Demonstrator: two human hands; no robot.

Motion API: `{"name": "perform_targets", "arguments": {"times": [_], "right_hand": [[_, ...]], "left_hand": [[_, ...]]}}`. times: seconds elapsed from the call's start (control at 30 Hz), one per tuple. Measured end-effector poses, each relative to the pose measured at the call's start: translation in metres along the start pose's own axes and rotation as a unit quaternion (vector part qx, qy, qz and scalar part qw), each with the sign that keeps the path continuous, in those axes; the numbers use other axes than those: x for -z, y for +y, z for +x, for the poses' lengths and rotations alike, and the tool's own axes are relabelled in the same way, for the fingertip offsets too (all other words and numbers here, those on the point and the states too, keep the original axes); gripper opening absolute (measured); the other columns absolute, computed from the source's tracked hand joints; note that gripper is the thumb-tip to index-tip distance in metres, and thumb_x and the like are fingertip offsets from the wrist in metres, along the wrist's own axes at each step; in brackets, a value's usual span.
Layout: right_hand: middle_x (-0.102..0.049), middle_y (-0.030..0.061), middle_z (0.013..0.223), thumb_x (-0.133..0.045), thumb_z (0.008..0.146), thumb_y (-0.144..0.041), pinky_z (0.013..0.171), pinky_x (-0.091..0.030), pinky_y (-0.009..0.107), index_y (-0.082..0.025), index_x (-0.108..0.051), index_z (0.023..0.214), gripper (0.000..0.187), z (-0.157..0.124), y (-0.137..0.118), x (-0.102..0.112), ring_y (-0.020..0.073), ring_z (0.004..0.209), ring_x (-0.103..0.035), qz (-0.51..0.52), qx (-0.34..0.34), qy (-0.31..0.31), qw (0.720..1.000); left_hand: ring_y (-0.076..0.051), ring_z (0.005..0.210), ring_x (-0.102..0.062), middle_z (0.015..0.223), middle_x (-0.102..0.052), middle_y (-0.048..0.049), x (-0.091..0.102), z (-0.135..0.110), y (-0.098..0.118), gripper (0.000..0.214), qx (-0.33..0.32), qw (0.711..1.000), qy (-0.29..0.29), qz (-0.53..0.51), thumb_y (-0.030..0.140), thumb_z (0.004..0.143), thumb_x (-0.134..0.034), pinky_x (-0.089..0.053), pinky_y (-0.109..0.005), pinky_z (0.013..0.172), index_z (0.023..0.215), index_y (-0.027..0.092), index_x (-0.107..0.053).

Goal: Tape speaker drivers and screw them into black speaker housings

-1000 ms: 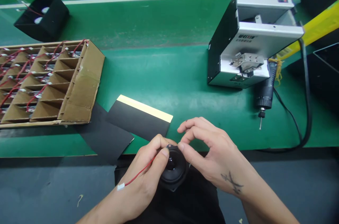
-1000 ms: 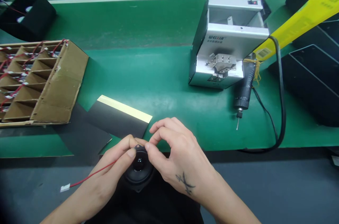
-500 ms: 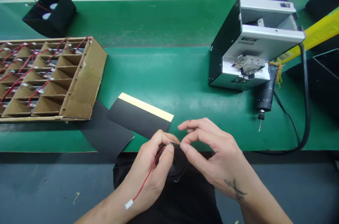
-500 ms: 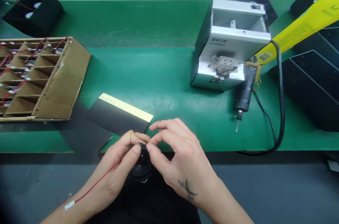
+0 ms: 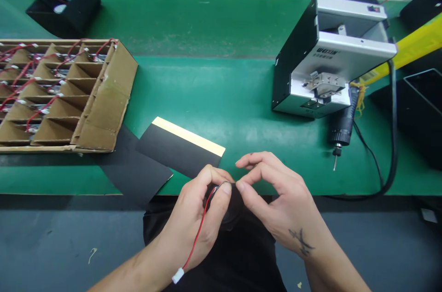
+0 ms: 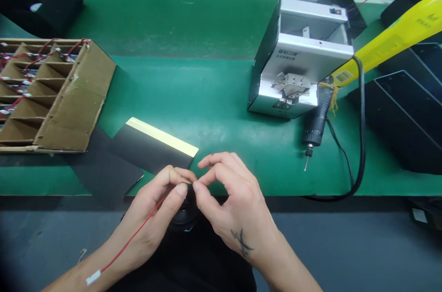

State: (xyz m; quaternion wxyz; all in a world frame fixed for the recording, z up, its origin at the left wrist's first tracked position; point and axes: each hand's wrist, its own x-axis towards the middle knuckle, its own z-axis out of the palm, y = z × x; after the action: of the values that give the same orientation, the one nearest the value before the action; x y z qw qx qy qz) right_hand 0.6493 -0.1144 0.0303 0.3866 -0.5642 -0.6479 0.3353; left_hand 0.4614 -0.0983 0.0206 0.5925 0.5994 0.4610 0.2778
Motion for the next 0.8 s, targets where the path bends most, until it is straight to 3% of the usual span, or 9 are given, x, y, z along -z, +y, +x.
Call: {"name": "perform_targets", "arguments": {"times": [0.17, 0.33, 0.6, 0.8], "right_hand": [[-0.068, -0.0055, 0.116, -0.07, 0.094, -0.023, 0.097, -0.044, 0.027, -0.024, -0.066, 0.079, 0.016, 0.009, 0.009, 0.006, 0.0133, 0.109, -0.065, 0.059, -0.067, -0.055, 0.994], [-0.07, -0.0037, 0.116, -0.073, 0.092, -0.025, 0.097, -0.044, 0.031, -0.025, -0.068, 0.076, 0.017, 0.017, 0.017, 0.013, 0.018, 0.115, -0.064, 0.136, -0.114, -0.103, 0.979], [-0.069, -0.0023, 0.119, -0.074, 0.092, -0.027, 0.101, -0.043, 0.035, -0.025, -0.069, 0.075, 0.017, 0.012, 0.018, 0.015, 0.0201, 0.117, -0.063, 0.134, -0.123, -0.086, 0.979], [-0.068, -0.0043, 0.124, -0.073, 0.093, -0.025, 0.103, -0.044, 0.032, -0.025, -0.069, 0.077, 0.016, 0.01, 0.016, 0.015, 0.0183, 0.118, -0.063, 0.112, -0.104, -0.075, 0.985]], "left_hand": [[-0.013, 0.086, -0.061, 0.099, -0.065, 0.0022, 0.0, 0.004, 0.003, 0.022, 0.011, 1.0, 0.004, -0.002, 0.036, 0.108, -0.049, -0.047, -0.026, 0.074, 0.092, 0.023, -0.057], [-0.012, 0.08, -0.058, 0.091, -0.063, 0.0042, -0.002, 0.007, 0.005, 0.026, 0.049, 0.999, -0.009, -0.01, 0.042, 0.108, -0.049, -0.046, -0.025, 0.071, 0.09, 0.024, -0.057], [-0.013, 0.084, -0.06, 0.079, -0.053, 0.0058, -0.005, 0.007, 0.005, 0.022, 0.04, 0.999, -0.005, 0.009, 0.039, 0.108, -0.048, -0.045, -0.027, 0.072, 0.094, 0.026, -0.058], [-0.014, 0.088, -0.064, 0.08, -0.056, 0.0051, -0.008, 0.008, 0.005, 0.02, 0.019, 1.0, 0.008, 0.024, 0.035, 0.108, -0.048, -0.046, -0.029, 0.073, 0.092, 0.025, -0.056]]}}
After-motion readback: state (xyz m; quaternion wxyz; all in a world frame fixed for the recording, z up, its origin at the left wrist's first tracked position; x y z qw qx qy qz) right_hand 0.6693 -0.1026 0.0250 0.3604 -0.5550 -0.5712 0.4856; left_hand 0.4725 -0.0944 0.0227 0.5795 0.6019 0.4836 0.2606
